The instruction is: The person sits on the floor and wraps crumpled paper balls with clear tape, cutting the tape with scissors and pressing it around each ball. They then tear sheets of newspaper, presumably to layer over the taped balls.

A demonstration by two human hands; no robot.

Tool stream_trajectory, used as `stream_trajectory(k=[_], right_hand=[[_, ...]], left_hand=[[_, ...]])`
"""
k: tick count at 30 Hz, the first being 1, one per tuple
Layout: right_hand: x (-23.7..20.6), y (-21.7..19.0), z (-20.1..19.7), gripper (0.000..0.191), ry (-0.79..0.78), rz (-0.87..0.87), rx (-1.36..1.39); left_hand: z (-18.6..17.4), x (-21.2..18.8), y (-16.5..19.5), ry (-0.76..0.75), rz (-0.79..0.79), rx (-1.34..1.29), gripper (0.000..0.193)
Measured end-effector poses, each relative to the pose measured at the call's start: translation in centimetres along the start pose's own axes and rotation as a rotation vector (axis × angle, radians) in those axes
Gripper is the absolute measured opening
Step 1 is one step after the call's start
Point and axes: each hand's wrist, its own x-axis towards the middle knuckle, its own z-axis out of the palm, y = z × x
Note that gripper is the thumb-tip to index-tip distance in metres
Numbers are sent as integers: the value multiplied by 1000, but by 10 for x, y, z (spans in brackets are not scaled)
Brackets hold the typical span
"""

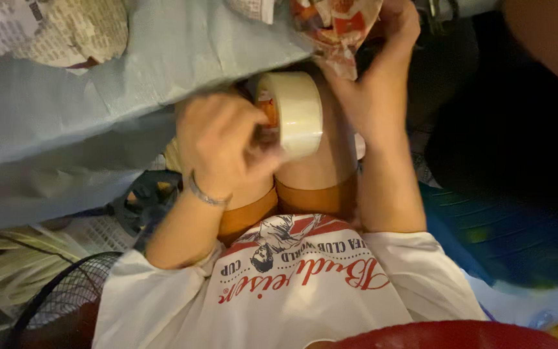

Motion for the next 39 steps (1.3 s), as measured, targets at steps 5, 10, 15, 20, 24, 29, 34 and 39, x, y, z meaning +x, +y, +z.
stream_trajectory(k=[5,10,15,20,24,29,34,39], right_hand=[[-37,-13,-2,46,184,-101,-243],[-61,-1,4,62,-164,-369,-184],[-69,14,14,47,-241,-271,76],[-73,14,33,29,-143,-280,251],[-82,2,38,19,-73,-114,236],[-83,-3,42,17,51,-255,64],[-78,2,35,14,74,-419,42],[-72,6,23,22,-15,-529,34]], left_hand=[[31,-26,-8,-157,49,-15,46],[47,-43,-32,-306,9,-162,45],[55,-51,-34,-301,-20,-238,49],[57,-56,-35,-295,-85,-254,47],[60,-59,-35,-295,-111,-203,49],[61,-57,-31,-259,-112,-212,51],[60,-55,-23,-233,-148,-285,53],[60,-54,-26,-245,-270,-367,61]])
